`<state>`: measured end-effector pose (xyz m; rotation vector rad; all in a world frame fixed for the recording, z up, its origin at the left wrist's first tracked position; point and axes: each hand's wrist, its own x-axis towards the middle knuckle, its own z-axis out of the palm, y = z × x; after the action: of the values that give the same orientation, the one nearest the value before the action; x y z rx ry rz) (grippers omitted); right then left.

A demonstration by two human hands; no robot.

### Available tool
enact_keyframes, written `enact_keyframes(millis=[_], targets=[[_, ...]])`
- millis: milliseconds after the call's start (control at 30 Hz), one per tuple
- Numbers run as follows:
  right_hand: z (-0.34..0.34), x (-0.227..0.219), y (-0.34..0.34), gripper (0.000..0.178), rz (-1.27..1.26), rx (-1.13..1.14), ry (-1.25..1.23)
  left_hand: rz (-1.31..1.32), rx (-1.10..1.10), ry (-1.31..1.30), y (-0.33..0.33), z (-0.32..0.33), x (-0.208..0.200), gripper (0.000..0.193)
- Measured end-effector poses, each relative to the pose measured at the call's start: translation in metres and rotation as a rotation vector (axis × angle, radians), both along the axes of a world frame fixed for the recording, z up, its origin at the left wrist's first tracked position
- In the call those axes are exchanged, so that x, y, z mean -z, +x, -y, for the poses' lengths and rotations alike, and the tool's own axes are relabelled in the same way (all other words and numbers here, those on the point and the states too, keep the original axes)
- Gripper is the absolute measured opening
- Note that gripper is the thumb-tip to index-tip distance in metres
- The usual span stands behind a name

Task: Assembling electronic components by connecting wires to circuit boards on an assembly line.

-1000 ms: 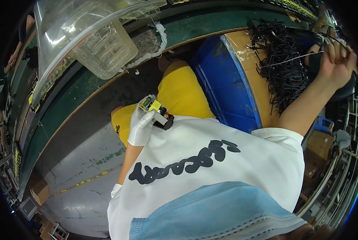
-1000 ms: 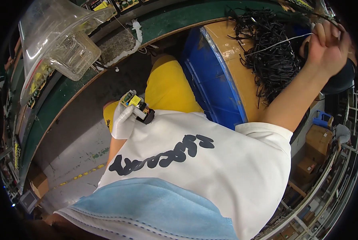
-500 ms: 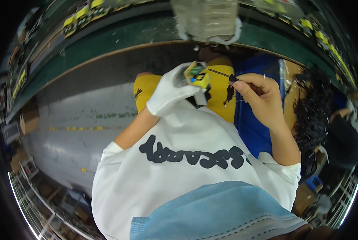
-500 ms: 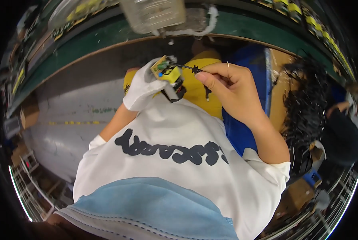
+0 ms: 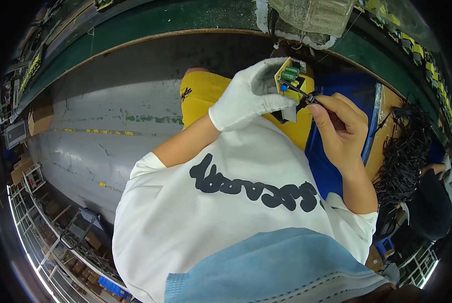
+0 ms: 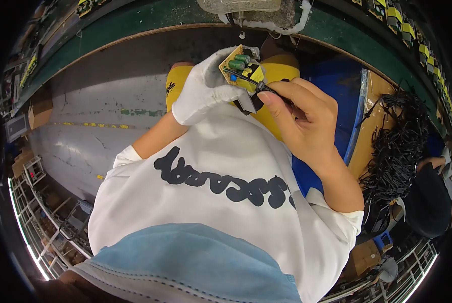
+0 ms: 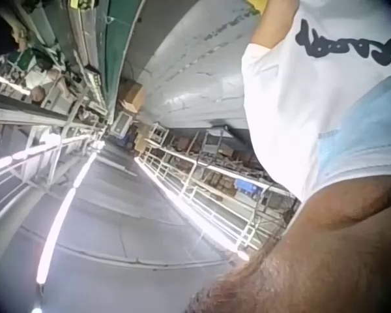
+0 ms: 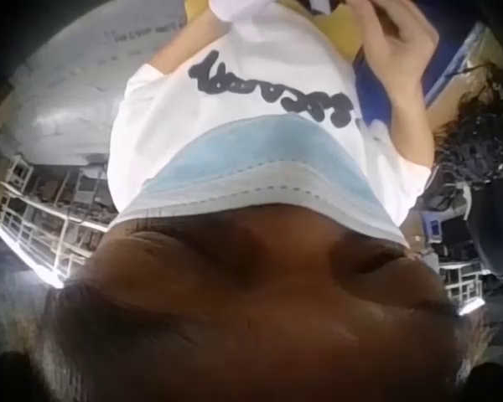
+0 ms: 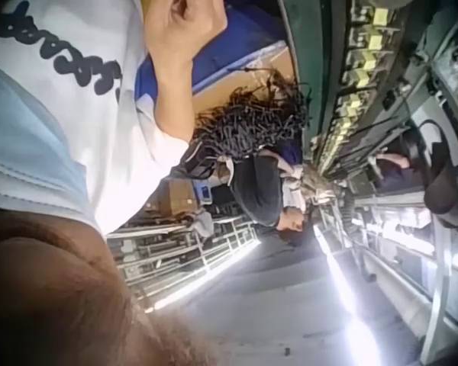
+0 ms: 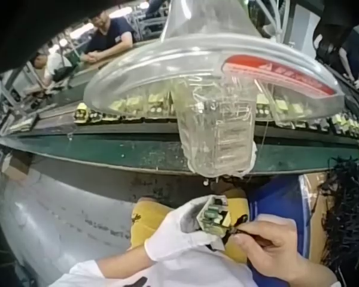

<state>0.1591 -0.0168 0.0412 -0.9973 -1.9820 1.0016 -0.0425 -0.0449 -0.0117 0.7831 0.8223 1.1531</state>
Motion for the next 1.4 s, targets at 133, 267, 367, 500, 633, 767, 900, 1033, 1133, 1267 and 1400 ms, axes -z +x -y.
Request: enact_keyframes(millis=[133,267,367,500,633,767,900,1033,1133,1267,1400], targets=[[0.0,0.001,0.002,0.011,0.026,-0.06,-0.019,-0.01,-0.009,0.001,0.0,0.0,0.0,0.075],[0.001,0.002,0.0,0.011,0.026,-0.031,-0.022,-0.027,-0.016,0.001,-0.001,0.001,0.002,0.074],[0.0,0.003,0.0,0.011,0.038,-0.047,-0.042,-0.029,-0.012,-0.009,-0.002,0.001,0.003,0.074],[0.001,0.007,0.0,0.012,0.002,-0.048,-0.136,-0.015,-0.005,-0.021,-0.002,0.002,0.003,0.074],[0.002,0.009,-0.001,0.021,-0.171,-0.037,-0.568,-0.031,-0.03,0.039,-0.001,0.002,0.006,0.072],[0.003,0.013,-0.004,0.028,-0.27,-0.028,-0.839,-0.102,-0.057,0.137,-0.001,0.002,0.008,0.065],[0.001,0.016,-0.001,0.029,-0.302,-0.03,-0.848,-0.106,-0.046,0.093,-0.002,0.003,0.005,0.064],[0.001,0.016,-0.001,0.029,-0.299,-0.029,-0.828,-0.166,-0.036,0.096,-0.003,0.004,0.006,0.064],[0.002,0.016,-0.003,0.029,-0.298,-0.021,-0.851,-0.181,-0.046,0.106,-0.004,0.005,0.009,0.065],[0.001,0.017,-0.003,0.029,-0.309,-0.007,-0.915,-0.202,-0.044,0.099,-0.004,0.005,0.01,0.065],[0.001,0.019,-0.003,0.029,-0.29,0.002,-0.91,-0.23,-0.044,0.109,-0.005,0.005,0.013,0.064]])
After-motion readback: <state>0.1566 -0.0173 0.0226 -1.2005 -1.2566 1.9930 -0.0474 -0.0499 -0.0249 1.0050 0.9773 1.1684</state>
